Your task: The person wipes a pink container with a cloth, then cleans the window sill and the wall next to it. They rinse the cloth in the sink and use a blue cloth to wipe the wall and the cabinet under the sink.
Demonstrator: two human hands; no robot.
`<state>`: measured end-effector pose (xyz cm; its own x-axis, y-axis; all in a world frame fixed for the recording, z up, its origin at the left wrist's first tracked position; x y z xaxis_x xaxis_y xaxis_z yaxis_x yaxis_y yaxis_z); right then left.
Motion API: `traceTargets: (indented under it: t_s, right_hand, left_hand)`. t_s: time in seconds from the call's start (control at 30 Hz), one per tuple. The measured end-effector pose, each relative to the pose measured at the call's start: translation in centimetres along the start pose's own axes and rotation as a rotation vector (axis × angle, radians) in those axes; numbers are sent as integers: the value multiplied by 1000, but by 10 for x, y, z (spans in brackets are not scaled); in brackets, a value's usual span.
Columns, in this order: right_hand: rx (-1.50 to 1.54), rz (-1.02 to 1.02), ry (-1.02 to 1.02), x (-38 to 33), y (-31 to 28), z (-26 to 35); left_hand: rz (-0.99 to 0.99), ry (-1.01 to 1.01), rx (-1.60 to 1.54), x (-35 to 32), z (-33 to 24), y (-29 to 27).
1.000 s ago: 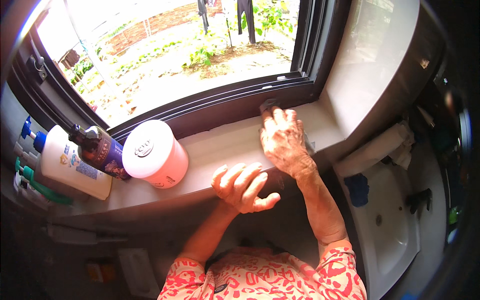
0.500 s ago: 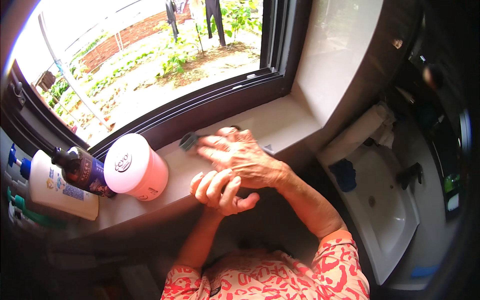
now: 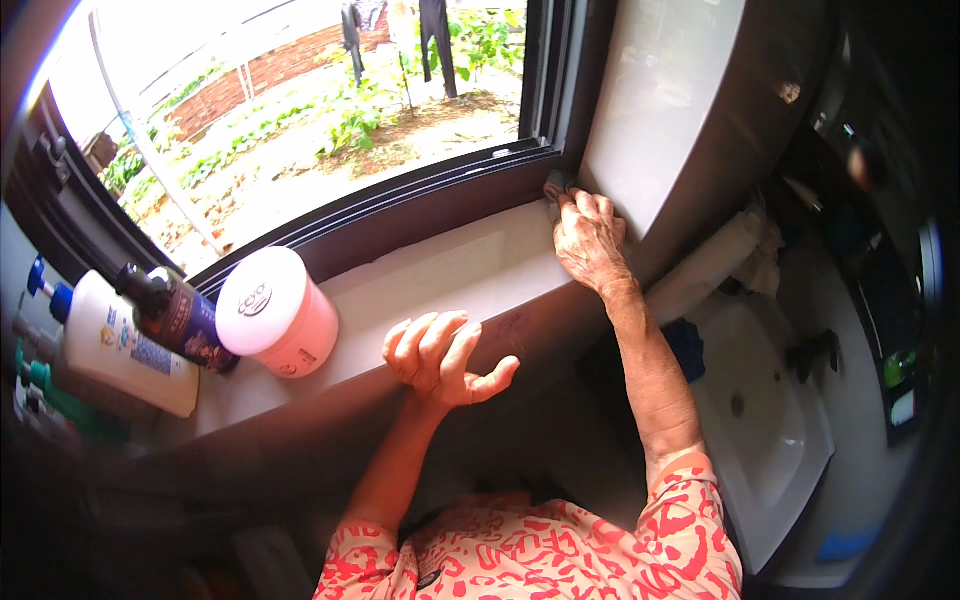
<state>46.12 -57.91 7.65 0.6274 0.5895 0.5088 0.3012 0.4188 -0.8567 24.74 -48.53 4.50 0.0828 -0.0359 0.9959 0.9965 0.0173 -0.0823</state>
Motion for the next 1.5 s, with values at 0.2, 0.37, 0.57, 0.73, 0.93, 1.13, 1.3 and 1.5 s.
traceTargets:
  t_s: [0.2,0.37,0.57,0.73,0.93,1.13,1.3,1.5]
  right_hand:
    - [22,246,-143,-12,-16,67]
    - [143,234,-474,-28,-19,122]
    - [459,211,-697,-46,-29,109]
    - [320,43,-561,-39,-30,57]
    - [-256,-102,-472,-7,-34,-10]
    - [-761,-251,-494,19,-42,-20]
    - [-866,-523,-356,60,-107,-13]
    - [-1055,-522,-260,71,-112,-12]
  left_hand:
    - [85,-46,-122,2,-5,-3]
    - [129,-212,-260,18,-4,-13]
    - [278,-359,-180,42,9,-11]
    - [375,-345,88,45,18,-4]
    - [382,-299,225,44,8,5]
    - [377,-294,246,40,11,4]
    - [380,-305,230,40,10,4]
    - [357,-324,210,39,12,3]
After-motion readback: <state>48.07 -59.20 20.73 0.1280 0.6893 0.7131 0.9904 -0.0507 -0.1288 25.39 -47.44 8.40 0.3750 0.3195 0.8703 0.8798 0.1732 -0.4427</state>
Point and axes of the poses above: each hand's wrist, its own x-axis towards the middle knuckle, its own y-axis out of the palm, z = x × y, the point moved 3 cm from there along x, towards the middle knuckle, and after that the axes turned 1 degree about -z, right-handed, at the moved point
